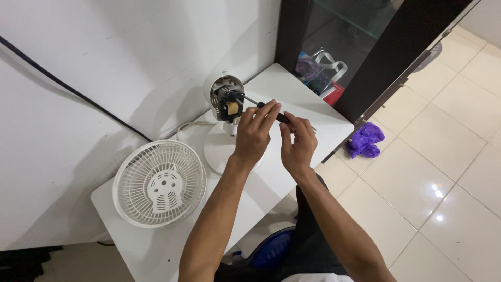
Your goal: The person disassembles a small white table fan by removing screws from the motor housing with a screwdriver. They separate the housing halves, inspect the internal motor and wiring, then reassemble the housing and tighten the screws.
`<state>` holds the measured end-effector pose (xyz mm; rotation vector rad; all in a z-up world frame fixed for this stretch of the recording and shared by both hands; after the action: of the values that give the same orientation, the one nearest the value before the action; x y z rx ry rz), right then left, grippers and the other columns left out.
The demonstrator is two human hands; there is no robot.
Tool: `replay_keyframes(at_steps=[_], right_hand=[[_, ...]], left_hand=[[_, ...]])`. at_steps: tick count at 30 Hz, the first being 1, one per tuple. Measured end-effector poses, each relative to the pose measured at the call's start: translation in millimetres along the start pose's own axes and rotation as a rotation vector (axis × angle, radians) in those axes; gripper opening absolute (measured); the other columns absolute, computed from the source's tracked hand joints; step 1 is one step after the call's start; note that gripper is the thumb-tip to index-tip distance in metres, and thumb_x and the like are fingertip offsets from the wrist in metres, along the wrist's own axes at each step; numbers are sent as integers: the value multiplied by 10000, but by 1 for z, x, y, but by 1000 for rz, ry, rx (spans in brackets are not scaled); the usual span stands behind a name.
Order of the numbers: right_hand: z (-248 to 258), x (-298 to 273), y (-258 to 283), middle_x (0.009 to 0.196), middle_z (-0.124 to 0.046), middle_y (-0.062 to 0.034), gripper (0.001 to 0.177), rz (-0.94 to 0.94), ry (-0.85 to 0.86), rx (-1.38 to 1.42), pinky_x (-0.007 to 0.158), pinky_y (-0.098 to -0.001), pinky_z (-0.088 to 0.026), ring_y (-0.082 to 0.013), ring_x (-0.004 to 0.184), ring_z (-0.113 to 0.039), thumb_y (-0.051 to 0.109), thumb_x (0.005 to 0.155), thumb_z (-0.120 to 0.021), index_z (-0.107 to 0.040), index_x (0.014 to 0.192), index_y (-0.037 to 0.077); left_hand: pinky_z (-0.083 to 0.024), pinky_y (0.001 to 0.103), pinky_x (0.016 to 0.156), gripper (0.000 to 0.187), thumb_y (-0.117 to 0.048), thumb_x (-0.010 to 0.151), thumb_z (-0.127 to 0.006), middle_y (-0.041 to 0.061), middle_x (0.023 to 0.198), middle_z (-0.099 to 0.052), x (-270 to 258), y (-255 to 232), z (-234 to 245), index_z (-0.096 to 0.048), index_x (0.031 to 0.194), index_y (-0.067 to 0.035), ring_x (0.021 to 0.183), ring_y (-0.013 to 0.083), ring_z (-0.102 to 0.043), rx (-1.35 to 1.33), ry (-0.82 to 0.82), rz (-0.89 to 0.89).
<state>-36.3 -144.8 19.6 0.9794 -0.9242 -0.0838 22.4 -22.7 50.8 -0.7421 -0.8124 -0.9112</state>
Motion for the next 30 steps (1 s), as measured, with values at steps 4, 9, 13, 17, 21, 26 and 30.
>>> replay_keyframes(at_steps=[4, 9, 13, 17, 21, 26, 30], right_hand=[[3, 4, 17, 1103, -693, -104, 270, 76, -17, -29, 695, -259, -540, -128, 861, -666, -16, 997, -701, -685, 1265, 2], [6, 5, 18, 997, -709, -104, 310, 34, -47, -105, 618, -282, -480, -144, 785, -633, 21, 923, -768, -684, 1216, -30], [5, 9, 10, 936, -700, -67, 207, 13, -5, -64, 691, -269, -534, -120, 786, -675, 32, 985, -750, -709, 1187, 4], [5, 7, 11, 988, -694, -95, 212, 18, -15, -65, 653, -265, -537, -136, 777, -667, 4, 964, -745, -717, 1174, -3], [6, 8, 18, 1103, -689, -117, 203, 68, -27, -35, 742, -263, -602, -159, 915, -707, -23, 979, -720, -709, 1180, 3], [5, 9, 18, 1130, -679, -133, 256, 56, -25, -10, 773, -272, -609, -177, 991, -705, -5, 959, -728, -675, 1209, -26], [3, 9, 2, 993, -692, -112, 225, -81, 4, -48, 665, -278, -551, -154, 814, -677, 22, 980, -750, -706, 1195, -25]], left_hand=[[-515, 365, 859, 470, 111, 838, -695, 47, 1256, -690, 3, -1, 6, -688, 1284, -36, 978, 231, -593, 10, -17, 0], [-513, 366, 849, 401, 107, 839, -710, 35, 1219, -693, 3, -1, 5, -706, 1213, -36, 965, 230, -593, 18, -57, 14], [-515, 365, 842, 381, 118, 837, -711, 38, 1212, -688, 1, 0, 2, -706, 1188, -29, 970, 230, -593, 13, -68, 19], [-529, 355, 848, 439, 144, 820, -687, 65, 1253, -685, 2, -1, 0, -702, 1230, -10, 986, 242, -592, -4, -35, 14], [-529, 349, 853, 478, 140, 810, -690, 53, 1256, -695, 4, -3, -2, -707, 1258, -25, 983, 237, -587, 11, -2, 4], [-515, 364, 870, 423, 105, 828, -714, 37, 1218, -694, 4, -2, 0, -712, 1224, -43, 996, 238, -591, 15, -32, 24], [-511, 356, 861, 398, 105, 855, -722, 31, 1210, -696, 3, -2, 1, -712, 1226, -42, 986, 220, -590, 15, -45, 35]])
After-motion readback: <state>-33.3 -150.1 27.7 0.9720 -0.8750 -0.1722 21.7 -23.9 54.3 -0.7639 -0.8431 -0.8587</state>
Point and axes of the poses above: each hand's wrist, its own x-axis towards the middle knuckle, its own z-axis out of the back of the hand, y = z × x, the point moved 6 cm from there along x, towards the middle knuckle
